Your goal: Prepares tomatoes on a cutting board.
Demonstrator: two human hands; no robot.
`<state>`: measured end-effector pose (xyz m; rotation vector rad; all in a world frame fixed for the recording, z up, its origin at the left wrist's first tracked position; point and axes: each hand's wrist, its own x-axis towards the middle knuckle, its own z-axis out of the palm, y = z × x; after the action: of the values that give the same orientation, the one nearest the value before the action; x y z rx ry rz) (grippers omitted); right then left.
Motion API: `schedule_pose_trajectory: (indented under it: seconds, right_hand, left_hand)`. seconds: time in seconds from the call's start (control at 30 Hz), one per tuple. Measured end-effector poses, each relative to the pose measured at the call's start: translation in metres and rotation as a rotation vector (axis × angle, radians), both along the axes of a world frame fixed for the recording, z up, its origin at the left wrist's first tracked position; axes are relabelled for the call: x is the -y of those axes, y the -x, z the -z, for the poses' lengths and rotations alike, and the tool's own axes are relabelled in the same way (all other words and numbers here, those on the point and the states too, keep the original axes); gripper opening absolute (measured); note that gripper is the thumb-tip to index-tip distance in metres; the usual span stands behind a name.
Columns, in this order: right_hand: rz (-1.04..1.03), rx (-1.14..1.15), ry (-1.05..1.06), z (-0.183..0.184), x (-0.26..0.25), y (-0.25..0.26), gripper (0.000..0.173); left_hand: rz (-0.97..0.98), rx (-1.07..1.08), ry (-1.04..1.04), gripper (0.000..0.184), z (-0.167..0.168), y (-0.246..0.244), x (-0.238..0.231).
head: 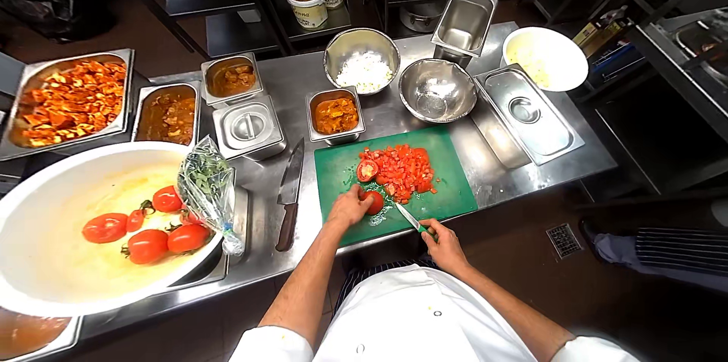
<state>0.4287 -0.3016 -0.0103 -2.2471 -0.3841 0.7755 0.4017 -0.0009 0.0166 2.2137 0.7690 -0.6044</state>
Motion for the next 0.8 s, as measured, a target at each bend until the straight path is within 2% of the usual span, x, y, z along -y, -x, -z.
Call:
schedule_pose_trajectory:
  seconds: [0.07, 0.1, 0.2, 0.33, 0.47, 0.67, 0.8]
  right_hand:
    - [0.072, -0.108, -0.096, 0.001, -0.012, 0.003, 0.029]
    - [0.096, -0.135, -0.136, 0.001, -0.021, 0.002, 0.029]
    - [0.081, -0.110, -0.158, -0.006, -0.054, -0.002, 0.030]
    - [0.027, -0.009, -0.087, -0.008, -0.101, -0.015, 0.029]
    - [0.040, 0.034, -0.080, -0.005, -0.122, -0.019, 0.027]
    - [-0.099, 0.048, -0.063, -0.009, -0.090, -0.003, 0.022]
    - [0.008, 0.031, -0.029, -0.011, -0.085, -0.018, 0.025]
  left_hand:
    - [-0.013, 0.069, -0.144, 0.061, -0.005, 0.007, 0.004]
    - [-0.005, 0.167, -0.160, 0.058, -0.003, 0.012, 0.007]
    - [0.054, 0.400, -0.155, 0.036, 0.007, 0.030, 0.024]
    - [-0.011, 0.538, -0.256, 0.018, 0.019, 0.041, 0.036]
    - [-0.044, 0.491, -0.291, 0.013, 0.015, 0.038, 0.037]
    - [-0.062, 0.480, -0.309, 0.010, 0.013, 0.036, 0.037]
    - [-0.066, 0.486, -0.259, 0.015, 0.017, 0.039, 0.032]
